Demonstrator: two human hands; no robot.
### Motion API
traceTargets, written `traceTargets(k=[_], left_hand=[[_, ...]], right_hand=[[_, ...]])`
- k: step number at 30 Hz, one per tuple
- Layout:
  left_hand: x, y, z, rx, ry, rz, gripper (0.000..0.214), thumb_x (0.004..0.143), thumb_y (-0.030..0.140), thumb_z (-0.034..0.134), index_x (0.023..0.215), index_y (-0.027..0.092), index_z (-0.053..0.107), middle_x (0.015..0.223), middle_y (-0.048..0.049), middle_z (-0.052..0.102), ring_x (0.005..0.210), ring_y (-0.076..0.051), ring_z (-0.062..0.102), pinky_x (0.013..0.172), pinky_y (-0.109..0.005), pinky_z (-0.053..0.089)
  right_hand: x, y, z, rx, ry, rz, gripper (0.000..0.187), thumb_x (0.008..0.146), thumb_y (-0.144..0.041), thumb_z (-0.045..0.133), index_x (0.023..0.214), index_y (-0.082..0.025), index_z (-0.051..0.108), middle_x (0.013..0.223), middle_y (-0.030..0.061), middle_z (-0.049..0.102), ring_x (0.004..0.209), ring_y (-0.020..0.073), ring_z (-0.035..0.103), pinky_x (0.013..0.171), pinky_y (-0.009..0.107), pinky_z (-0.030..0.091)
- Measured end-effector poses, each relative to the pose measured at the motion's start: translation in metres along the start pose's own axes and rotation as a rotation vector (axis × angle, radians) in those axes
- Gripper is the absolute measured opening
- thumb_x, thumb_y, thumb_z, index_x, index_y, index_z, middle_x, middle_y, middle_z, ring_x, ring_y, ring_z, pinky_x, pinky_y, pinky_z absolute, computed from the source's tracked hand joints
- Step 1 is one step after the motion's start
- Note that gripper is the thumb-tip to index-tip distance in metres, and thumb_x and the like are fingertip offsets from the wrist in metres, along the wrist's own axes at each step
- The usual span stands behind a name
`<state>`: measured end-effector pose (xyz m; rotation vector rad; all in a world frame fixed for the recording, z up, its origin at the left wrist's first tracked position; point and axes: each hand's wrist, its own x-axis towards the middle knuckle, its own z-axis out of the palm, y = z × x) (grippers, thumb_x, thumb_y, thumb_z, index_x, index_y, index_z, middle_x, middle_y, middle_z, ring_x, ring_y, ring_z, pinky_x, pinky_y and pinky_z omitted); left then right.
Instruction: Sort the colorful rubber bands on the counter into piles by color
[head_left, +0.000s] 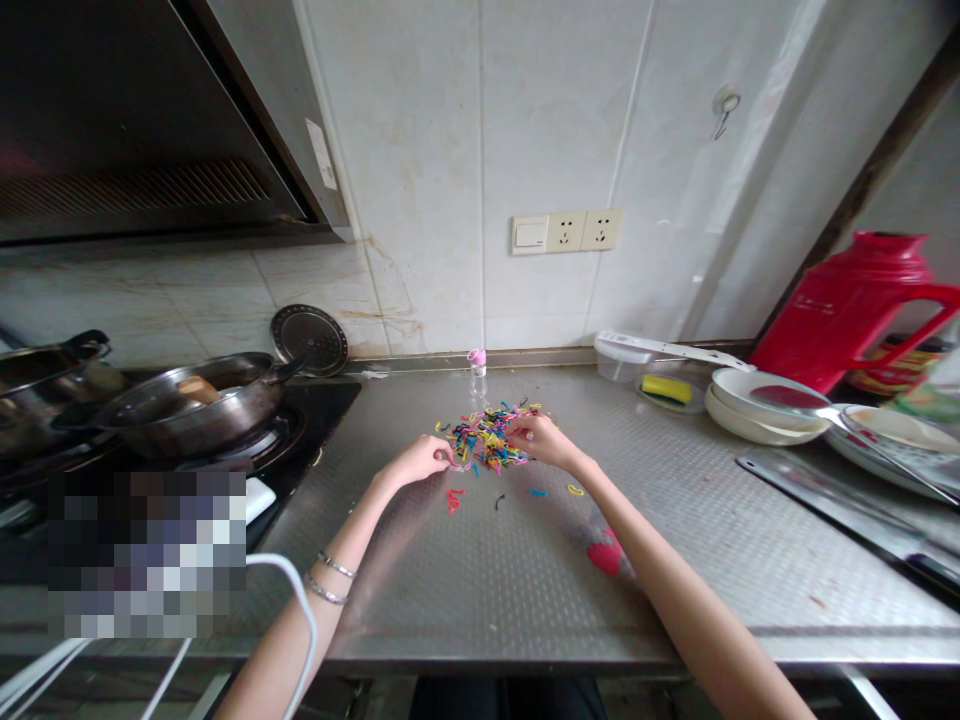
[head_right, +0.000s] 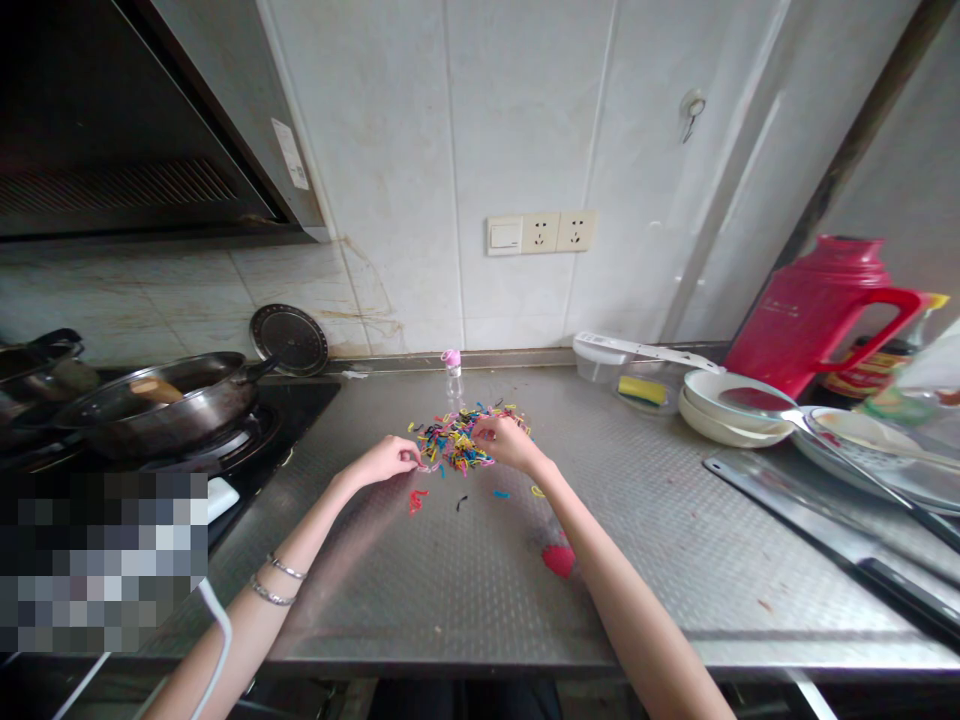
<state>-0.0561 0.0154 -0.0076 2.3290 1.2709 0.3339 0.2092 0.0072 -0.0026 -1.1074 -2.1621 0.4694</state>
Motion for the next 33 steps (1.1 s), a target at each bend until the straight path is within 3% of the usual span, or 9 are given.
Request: traceTargets(k=[16,33], left_hand=[[0.002,-0.004,0.004,-0.017,0.016,0.035,0.02,0.071,0.024,0.052,0.076,0.013,0.068,0.063,-0.0018,0.06,0.057,-0.011,0.048,0.054,-0.019,0.031],[0.003,-0.002,0.003,-0.084,0.121,0.022,0.027,0.074,0.033,0.051,0.078,0.011,0.066,0.07,-0.005,0.064,0.063,-0.013,0.054,0.059,-0.021,0.037]], right_hand=[[0.0,0.022,-0.002,-0.029,0.058,0.052,0.02,0.07,-0.019,0.052,0.081,-0.015,0.067,0.071,0.0034,0.065,0.063,0.0119,0.056,0.06,0.021,0.041],[-0.007,0.03,-0.032,-0.037,0.009,0.114,0.021,0.07,-0.021,0.049,0.077,-0.013,0.067,0.069,0.0025,0.065,0.063,0.0125,0.057,0.06,0.02,0.04]])
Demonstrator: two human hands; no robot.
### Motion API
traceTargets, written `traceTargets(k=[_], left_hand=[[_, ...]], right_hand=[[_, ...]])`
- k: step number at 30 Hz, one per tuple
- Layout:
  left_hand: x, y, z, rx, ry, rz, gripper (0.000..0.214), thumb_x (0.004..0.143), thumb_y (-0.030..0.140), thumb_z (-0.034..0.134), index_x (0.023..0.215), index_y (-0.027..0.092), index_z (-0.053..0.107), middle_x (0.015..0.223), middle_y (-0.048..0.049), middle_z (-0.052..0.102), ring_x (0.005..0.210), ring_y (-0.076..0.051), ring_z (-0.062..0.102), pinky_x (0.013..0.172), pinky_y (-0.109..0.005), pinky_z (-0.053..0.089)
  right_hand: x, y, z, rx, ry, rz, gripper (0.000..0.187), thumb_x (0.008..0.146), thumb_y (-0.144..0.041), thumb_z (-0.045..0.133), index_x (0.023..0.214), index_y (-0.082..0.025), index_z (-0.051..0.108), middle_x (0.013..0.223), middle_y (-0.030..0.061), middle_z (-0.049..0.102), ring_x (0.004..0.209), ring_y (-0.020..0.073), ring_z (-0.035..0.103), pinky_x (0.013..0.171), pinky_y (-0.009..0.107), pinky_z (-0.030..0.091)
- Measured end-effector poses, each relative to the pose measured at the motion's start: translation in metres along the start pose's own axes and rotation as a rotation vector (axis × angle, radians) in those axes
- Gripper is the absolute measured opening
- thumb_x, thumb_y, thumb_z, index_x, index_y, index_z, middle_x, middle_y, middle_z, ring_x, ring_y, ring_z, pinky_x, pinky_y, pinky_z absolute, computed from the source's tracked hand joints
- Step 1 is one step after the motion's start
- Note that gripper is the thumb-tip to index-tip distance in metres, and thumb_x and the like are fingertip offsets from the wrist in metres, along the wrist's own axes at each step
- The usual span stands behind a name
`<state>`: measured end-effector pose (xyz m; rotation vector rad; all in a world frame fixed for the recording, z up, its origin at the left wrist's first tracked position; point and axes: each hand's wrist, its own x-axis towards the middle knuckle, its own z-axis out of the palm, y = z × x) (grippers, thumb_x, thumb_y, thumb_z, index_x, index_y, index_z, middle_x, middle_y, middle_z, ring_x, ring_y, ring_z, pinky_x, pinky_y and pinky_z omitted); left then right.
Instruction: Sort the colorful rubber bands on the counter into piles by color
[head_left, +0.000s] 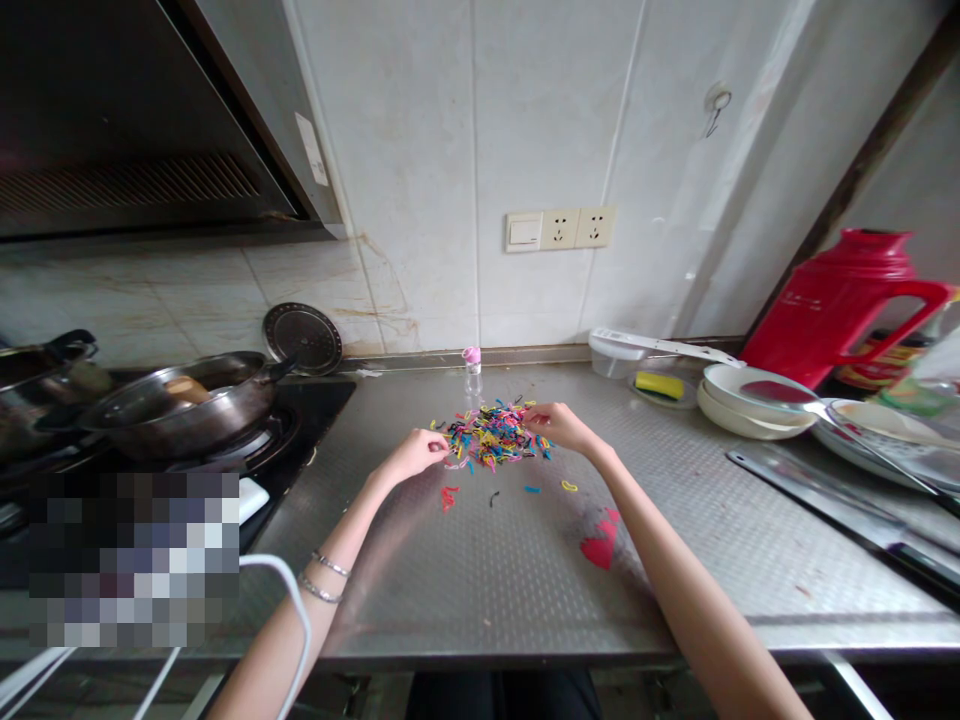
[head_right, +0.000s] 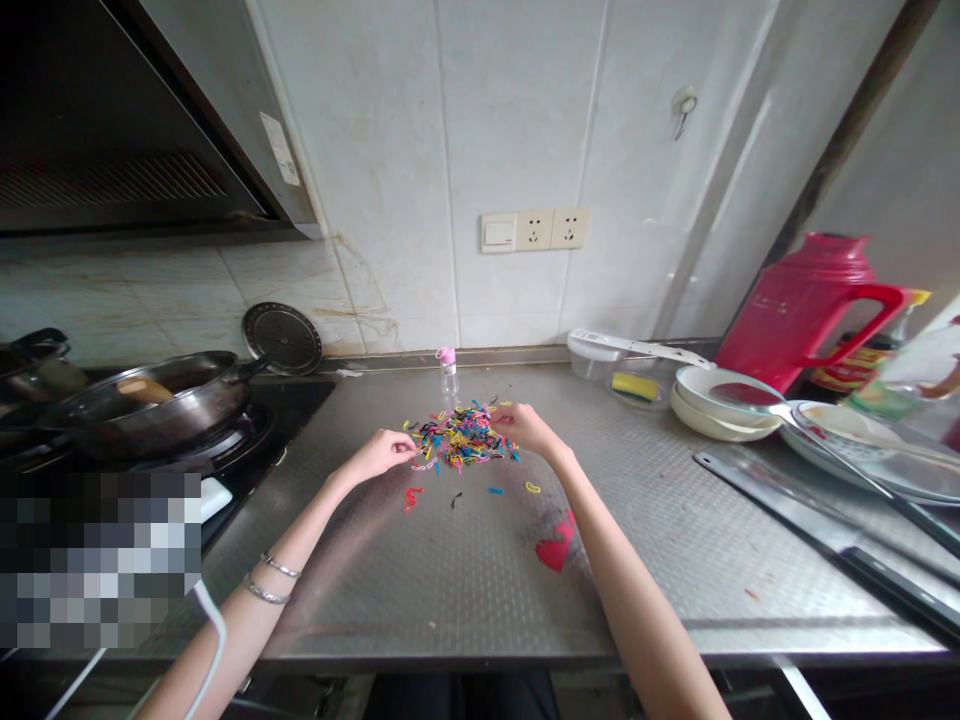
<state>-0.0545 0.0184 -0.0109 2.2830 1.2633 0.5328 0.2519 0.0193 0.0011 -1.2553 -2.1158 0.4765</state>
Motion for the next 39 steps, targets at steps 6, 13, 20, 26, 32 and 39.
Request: traceTargets(k=[6,13,20,26,32,39], left_hand=[[-0.005,-0.003,-0.023,-0.058,-0.084,-0.018,0.029,0.071,0.036,0.053,0.076,0.01,0.067,0.073,-0.0067,0.066,0.067,-0.015,0.055,0.062,-0.022,0.038],[-0.022,-0.017,-0.056,-0.024,-0.354,-0.134,0.028,0.062,0.038,0.06,0.071,0.013,0.069,0.061,-0.0022,0.062,0.055,-0.011,0.049,0.053,-0.02,0.033],[-0.029,-0.02,-0.058,-0.006,-0.49,-0.256,0.031,0.059,0.041,0.059,0.074,0.016,0.071,0.046,0.0016,0.049,0.041,-0.007,0.032,0.04,-0.021,0.018],[-0.027,-0.021,-0.058,-0.031,-0.402,-0.254,0.033,0.061,0.04,0.058,0.08,0.016,0.069,0.052,0.0008,0.054,0.044,-0.008,0.035,0.041,-0.02,0.021],[-0.021,-0.03,-0.056,-0.06,-0.232,-0.203,0.033,0.064,0.039,0.055,0.079,0.012,0.067,0.06,-0.0016,0.058,0.054,-0.011,0.046,0.05,-0.019,0.031],[-0.021,-0.029,-0.057,-0.055,-0.148,-0.176,0.033,0.069,0.04,0.053,0.078,0.011,0.066,0.059,-0.002,0.057,0.055,-0.012,0.047,0.051,-0.02,0.032]], right_hand=[[-0.001,0.001,0.0,-0.008,-0.048,0.036,0.021,0.069,-0.019,0.05,0.078,-0.013,0.068,0.072,0.003,0.067,0.066,0.0133,0.059,0.061,0.02,0.042],[-0.002,-0.001,0.002,-0.058,-0.073,0.059,0.02,0.068,-0.018,0.049,0.075,-0.013,0.067,0.069,0.003,0.065,0.064,0.0125,0.058,0.059,0.019,0.041],[0.002,-0.01,0.023,0.04,-0.225,-0.025,0.02,0.066,-0.017,0.05,0.075,-0.012,0.067,0.066,0.0015,0.064,0.061,0.0109,0.055,0.054,0.018,0.039],[-0.004,-0.038,0.045,-0.142,-0.336,-0.011,0.013,0.065,-0.025,0.056,0.063,-0.016,0.065,0.059,-0.0002,0.061,0.053,0.0087,0.05,0.048,0.018,0.032],[-0.01,-0.06,0.051,-0.266,-0.306,0.091,0.012,0.064,-0.032,0.061,0.067,-0.021,0.065,0.064,-0.0009,0.062,0.055,0.0084,0.049,0.046,0.018,0.025],[-0.008,-0.051,0.053,-0.222,-0.319,0.049,0.015,0.068,-0.02,0.051,0.061,-0.015,0.063,0.055,0.0005,0.057,0.049,0.0069,0.042,0.045,0.018,0.024]])
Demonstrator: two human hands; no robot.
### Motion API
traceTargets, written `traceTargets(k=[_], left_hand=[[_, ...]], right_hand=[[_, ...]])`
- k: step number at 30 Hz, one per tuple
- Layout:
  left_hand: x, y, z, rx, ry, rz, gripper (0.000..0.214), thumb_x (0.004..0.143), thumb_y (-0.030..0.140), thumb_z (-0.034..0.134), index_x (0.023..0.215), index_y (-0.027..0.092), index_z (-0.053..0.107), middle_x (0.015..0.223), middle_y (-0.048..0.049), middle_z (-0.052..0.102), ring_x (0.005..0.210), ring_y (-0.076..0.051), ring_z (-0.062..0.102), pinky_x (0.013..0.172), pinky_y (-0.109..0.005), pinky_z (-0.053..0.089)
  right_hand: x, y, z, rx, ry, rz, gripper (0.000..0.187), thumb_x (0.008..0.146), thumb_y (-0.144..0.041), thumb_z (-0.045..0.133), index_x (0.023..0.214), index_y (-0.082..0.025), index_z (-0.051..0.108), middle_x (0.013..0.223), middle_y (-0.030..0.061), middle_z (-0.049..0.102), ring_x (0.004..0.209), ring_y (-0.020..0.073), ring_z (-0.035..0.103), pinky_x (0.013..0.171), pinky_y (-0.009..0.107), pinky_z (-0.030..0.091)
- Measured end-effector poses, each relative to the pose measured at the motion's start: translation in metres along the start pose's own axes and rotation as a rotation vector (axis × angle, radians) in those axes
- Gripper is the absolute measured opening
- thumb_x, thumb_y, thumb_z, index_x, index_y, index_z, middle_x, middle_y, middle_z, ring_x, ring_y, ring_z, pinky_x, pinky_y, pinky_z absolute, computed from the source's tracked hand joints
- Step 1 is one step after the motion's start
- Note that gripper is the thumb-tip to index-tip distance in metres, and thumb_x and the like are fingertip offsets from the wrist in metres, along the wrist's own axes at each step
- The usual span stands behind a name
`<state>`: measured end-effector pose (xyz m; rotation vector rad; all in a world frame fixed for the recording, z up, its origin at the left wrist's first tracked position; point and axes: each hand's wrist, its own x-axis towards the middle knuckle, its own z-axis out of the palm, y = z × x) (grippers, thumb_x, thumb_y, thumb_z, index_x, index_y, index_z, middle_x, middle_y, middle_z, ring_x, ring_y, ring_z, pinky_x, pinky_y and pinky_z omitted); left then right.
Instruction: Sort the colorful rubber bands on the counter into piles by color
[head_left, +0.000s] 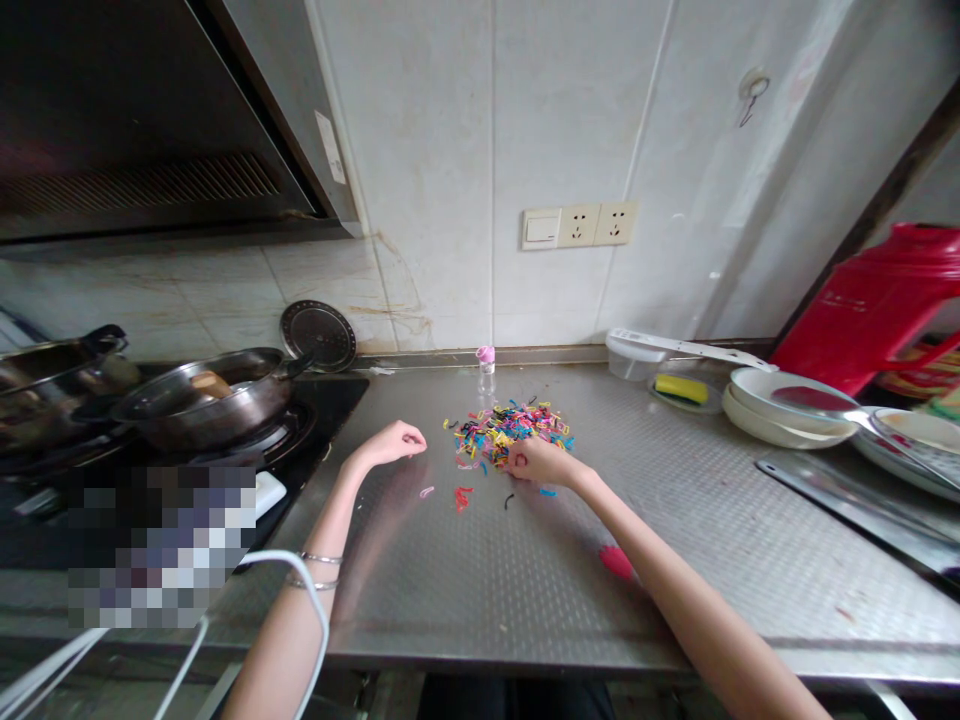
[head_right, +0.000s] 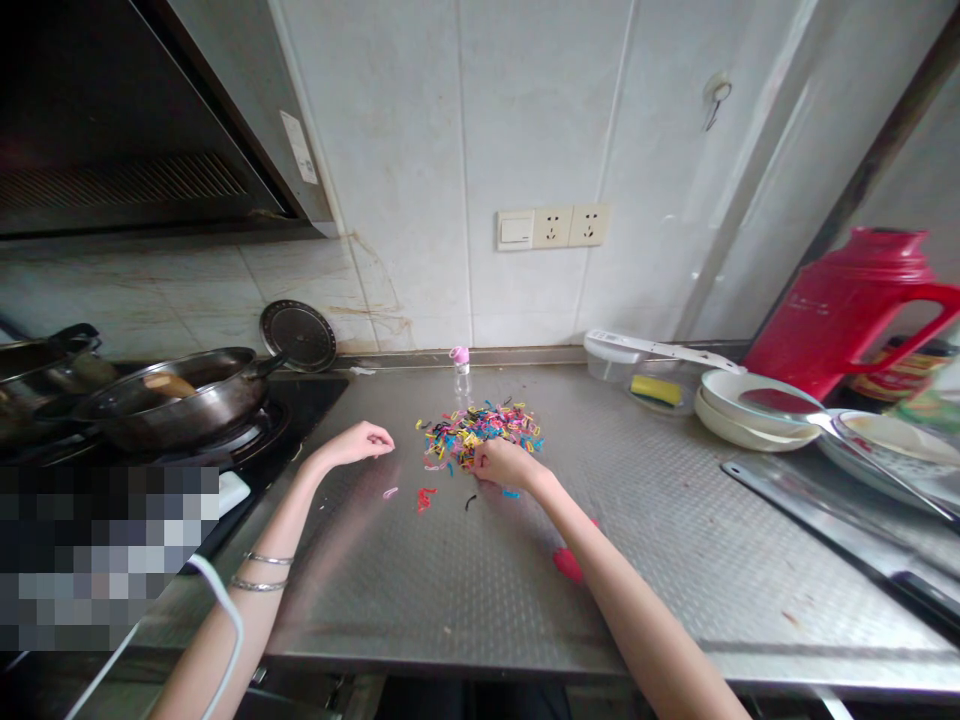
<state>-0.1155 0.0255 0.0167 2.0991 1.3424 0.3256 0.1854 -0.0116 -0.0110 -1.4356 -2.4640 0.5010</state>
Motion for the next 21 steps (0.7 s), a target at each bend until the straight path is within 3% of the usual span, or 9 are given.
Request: traceTargets(k=[4,7,12,17,21], left_hand=[[0.0,-0.001,0.0,-0.003,0.062,0.004,0.034,0.07,0.041,0.052,0.078,0.011,0.065,0.061,-0.0025,0.058,0.058,-0.012,0.049,0.054,-0.021,0.034],[0.002,-0.002,0.001,-0.003,0.092,0.028,0.033,0.07,0.04,0.052,0.077,0.011,0.065,0.063,-0.003,0.059,0.061,-0.013,0.051,0.057,-0.021,0.036],[0.007,-0.003,0.008,-0.013,0.111,0.079,0.029,0.07,0.036,0.051,0.076,0.011,0.065,0.067,-0.0046,0.062,0.062,-0.014,0.053,0.059,-0.021,0.037],[0.012,-0.002,0.016,0.0,0.075,0.108,0.029,0.069,0.034,0.05,0.073,0.01,0.066,0.068,-0.0049,0.063,0.064,-0.014,0.054,0.059,-0.021,0.037],[0.015,-0.003,0.021,-0.001,0.058,0.092,0.029,0.068,0.033,0.05,0.074,0.009,0.066,0.069,-0.0052,0.064,0.065,-0.015,0.054,0.06,-0.022,0.038]], right_hand=[[0.005,0.012,0.003,0.056,0.022,-0.026,0.014,0.065,-0.015,0.049,0.063,-0.014,0.063,0.055,-0.0008,0.055,0.05,0.0069,0.041,0.047,0.017,0.026],[0.008,0.008,0.003,0.113,0.053,-0.081,0.017,0.064,-0.013,0.046,0.064,-0.013,0.063,0.055,-0.002,0.052,0.051,0.0067,0.041,0.047,0.017,0.026],[0.015,-0.033,0.006,0.061,0.019,-0.239,0.015,0.067,-0.014,0.048,0.063,-0.013,0.062,0.055,-0.0028,0.052,0.051,0.0056,0.04,0.048,0.017,0.025],[0.027,-0.083,0.018,-0.034,-0.053,-0.27,0.014,0.071,-0.023,0.052,0.071,-0.018,0.064,0.062,-0.0003,0.059,0.053,0.0076,0.046,0.046,0.018,0.025],[0.038,-0.104,0.028,-0.07,-0.076,-0.256,0.016,0.07,-0.024,0.052,0.076,-0.022,0.066,0.067,0.0002,0.063,0.056,0.0095,0.051,0.046,0.018,0.026]])
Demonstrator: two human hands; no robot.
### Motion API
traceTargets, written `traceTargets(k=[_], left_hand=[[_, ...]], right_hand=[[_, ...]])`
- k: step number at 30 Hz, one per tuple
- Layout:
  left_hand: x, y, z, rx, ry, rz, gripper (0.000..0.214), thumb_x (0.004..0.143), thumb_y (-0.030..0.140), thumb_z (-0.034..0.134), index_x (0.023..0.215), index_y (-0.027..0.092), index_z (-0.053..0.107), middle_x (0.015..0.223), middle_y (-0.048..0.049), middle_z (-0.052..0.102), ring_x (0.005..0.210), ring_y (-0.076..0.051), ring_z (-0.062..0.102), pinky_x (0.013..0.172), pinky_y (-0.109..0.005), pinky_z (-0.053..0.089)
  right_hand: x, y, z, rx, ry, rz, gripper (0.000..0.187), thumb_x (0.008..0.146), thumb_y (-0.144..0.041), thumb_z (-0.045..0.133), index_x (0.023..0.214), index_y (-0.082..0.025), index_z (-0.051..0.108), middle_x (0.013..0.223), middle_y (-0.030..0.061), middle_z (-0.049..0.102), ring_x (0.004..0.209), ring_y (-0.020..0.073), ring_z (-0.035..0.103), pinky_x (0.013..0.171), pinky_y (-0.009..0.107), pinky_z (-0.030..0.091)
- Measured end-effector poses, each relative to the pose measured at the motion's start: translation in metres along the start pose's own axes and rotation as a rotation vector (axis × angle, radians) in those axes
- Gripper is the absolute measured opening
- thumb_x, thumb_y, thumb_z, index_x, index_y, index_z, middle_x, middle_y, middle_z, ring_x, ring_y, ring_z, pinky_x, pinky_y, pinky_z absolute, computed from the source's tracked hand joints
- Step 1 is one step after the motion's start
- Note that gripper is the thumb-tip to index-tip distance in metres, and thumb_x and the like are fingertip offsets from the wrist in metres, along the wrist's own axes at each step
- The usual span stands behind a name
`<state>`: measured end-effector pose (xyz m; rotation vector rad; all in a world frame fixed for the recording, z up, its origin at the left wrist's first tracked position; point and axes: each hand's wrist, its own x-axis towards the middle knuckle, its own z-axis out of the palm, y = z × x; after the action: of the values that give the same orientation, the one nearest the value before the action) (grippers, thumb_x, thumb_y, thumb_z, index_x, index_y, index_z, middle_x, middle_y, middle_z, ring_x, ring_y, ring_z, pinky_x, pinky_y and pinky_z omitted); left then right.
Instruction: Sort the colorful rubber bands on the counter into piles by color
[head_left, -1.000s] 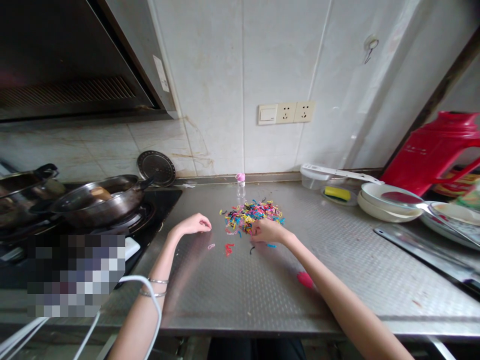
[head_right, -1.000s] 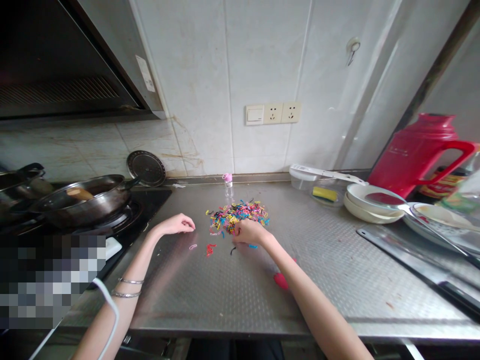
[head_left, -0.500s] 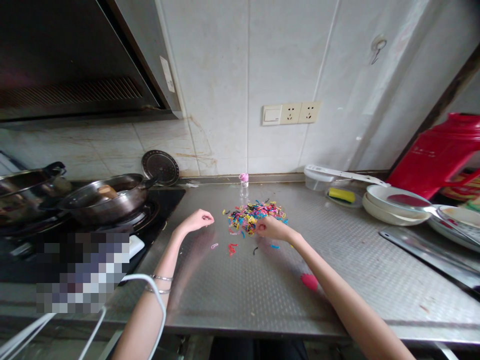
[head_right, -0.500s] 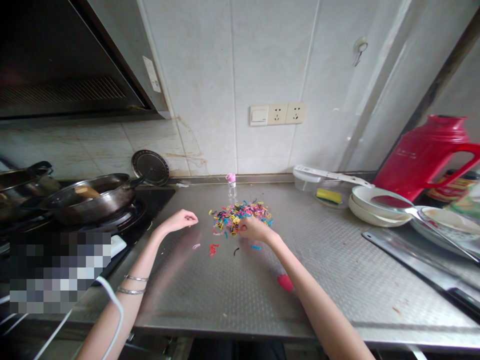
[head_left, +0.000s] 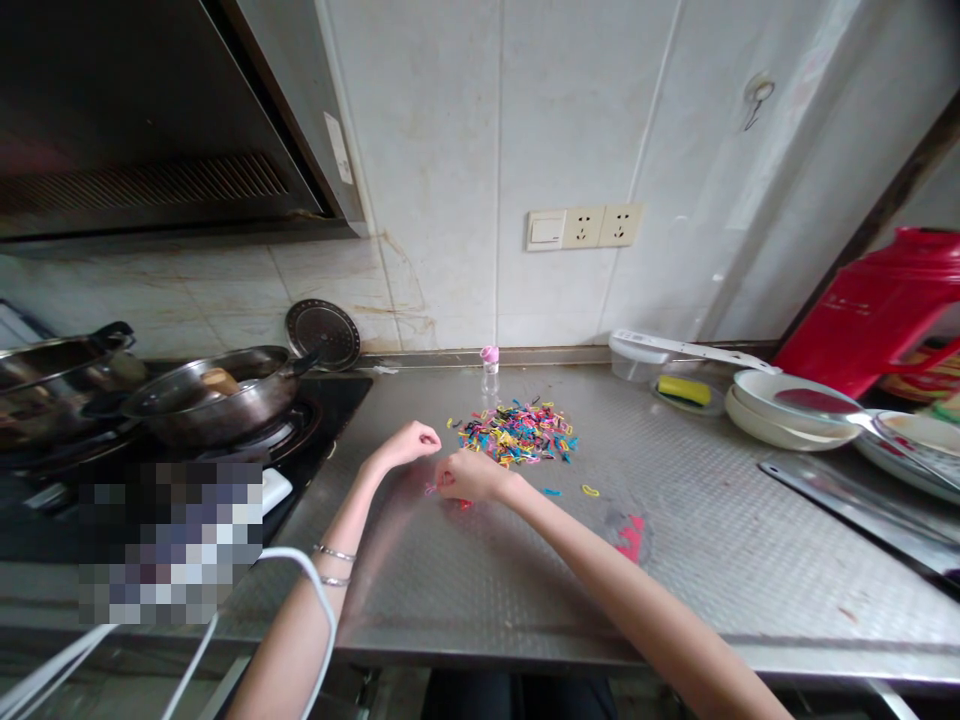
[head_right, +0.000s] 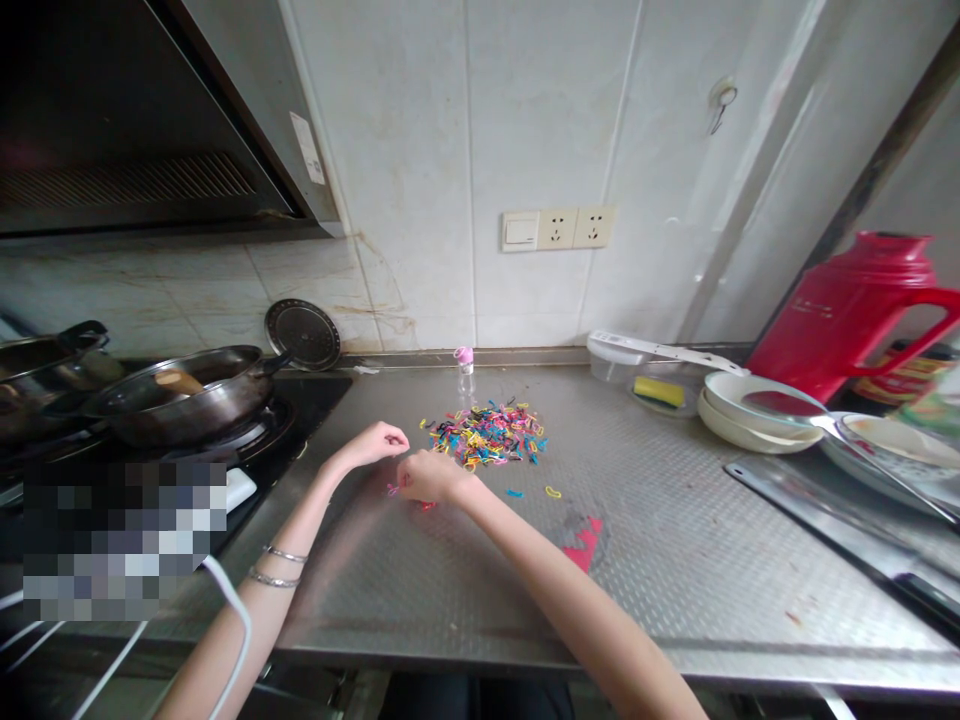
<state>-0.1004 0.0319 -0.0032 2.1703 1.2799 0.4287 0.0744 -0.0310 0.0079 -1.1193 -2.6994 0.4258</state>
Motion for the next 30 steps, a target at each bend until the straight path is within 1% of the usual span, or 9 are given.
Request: traceTargets(k=[3,6,9,13,18,20,24,30], left_hand=[[0.001,-0.002,0.003,-0.006,-0.006,-0.013,0.029,0.066,0.033,0.05,0.075,0.009,0.066,0.068,-0.0055,0.064,0.064,-0.015,0.054,0.058,-0.022,0.038],[0.001,0.0,0.005,-0.007,-0.029,-0.016,0.029,0.066,0.032,0.051,0.077,0.01,0.066,0.067,-0.0051,0.063,0.062,-0.015,0.054,0.056,-0.022,0.037],[0.001,0.006,0.007,-0.009,-0.047,-0.001,0.028,0.065,0.031,0.051,0.076,0.009,0.066,0.066,-0.005,0.063,0.061,-0.014,0.053,0.057,-0.022,0.037],[0.002,0.012,0.011,-0.005,-0.05,0.003,0.028,0.064,0.029,0.053,0.077,0.008,0.066,0.063,-0.0039,0.06,0.059,-0.013,0.051,0.056,-0.021,0.036],[0.005,0.015,0.024,0.015,-0.067,0.026,0.029,0.067,0.027,0.053,0.088,0.011,0.065,0.058,0.0007,0.053,0.052,-0.01,0.044,0.05,-0.019,0.031],[0.006,0.018,0.029,0.023,-0.056,0.045,0.028,0.069,0.027,0.051,0.09,0.013,0.065,0.059,0.0012,0.052,0.052,-0.01,0.044,0.05,-0.019,0.03],[0.005,0.026,0.036,0.051,-0.043,0.063,0.024,0.071,0.025,0.049,0.085,0.013,0.065,0.061,0.0001,0.054,0.054,-0.01,0.046,0.051,-0.019,0.03],[0.004,0.031,0.034,0.089,-0.015,0.058,0.02,0.071,0.024,0.048,0.075,0.012,0.063,0.063,-0.0017,0.058,0.058,-0.011,0.05,0.054,-0.019,0.033]], right_hand=[[0.004,-0.001,0.003,0.029,0.006,0.001,0.016,0.07,-0.026,0.053,0.078,-0.023,0.067,0.068,0.0,0.063,0.058,0.01,0.052,0.047,0.018,0.028],[-0.001,0.011,0.0,0.09,0.048,-0.016,0.018,0.07,-0.022,0.052,0.08,-0.021,0.067,0.066,-0.0007,0.062,0.056,0.0085,0.05,0.049,0.017,0.029],[-0.014,0.032,-0.007,0.147,0.123,0.025,0.02,0.07,-0.018,0.05,0.081,-0.018,0.067,0.062,-0.0009,0.059,0.053,0.0074,0.046,0.049,0.017,0.029],[-0.033,0.064,-0.016,0.234,0.208,0.066,0.02,0.07,-0.015,0.048,0.078,-0.015,0.067,0.06,-0.0006,0.058,0.055,0.0073,0.046,0.051,0.017,0.029],[-0.051,0.092,-0.016,0.3,0.294,0.125,0.018,0.071,-0.018,0.048,0.077,-0.013,0.065,0.061,-0.0002,0.059,0.056,0.0085,0.048,0.051,0.017,0.031],[-0.055,0.098,-0.014,0.321,0.312,0.135,0.018,0.071,-0.017,0.047,0.076,-0.013,0.064,0.06,-0.0004,0.059,0.055,0.0085,0.048,0.051,0.017,0.032],[-0.06,0.103,-0.012,0.316,0.33,0.143,0.018,0.071,-0.016,0.045,0.076,-0.013,0.063,0.061,-0.0007,0.059,0.054,0.0078,0.047,0.051,0.017,0.032],[-0.063,0.101,-0.013,0.225,0.334,0.166,0.02,0.07,-0.017,0.046,0.078,-0.014,0.064,0.059,-0.0012,0.056,0.053,0.0075,0.044,0.05,0.017,0.028]])
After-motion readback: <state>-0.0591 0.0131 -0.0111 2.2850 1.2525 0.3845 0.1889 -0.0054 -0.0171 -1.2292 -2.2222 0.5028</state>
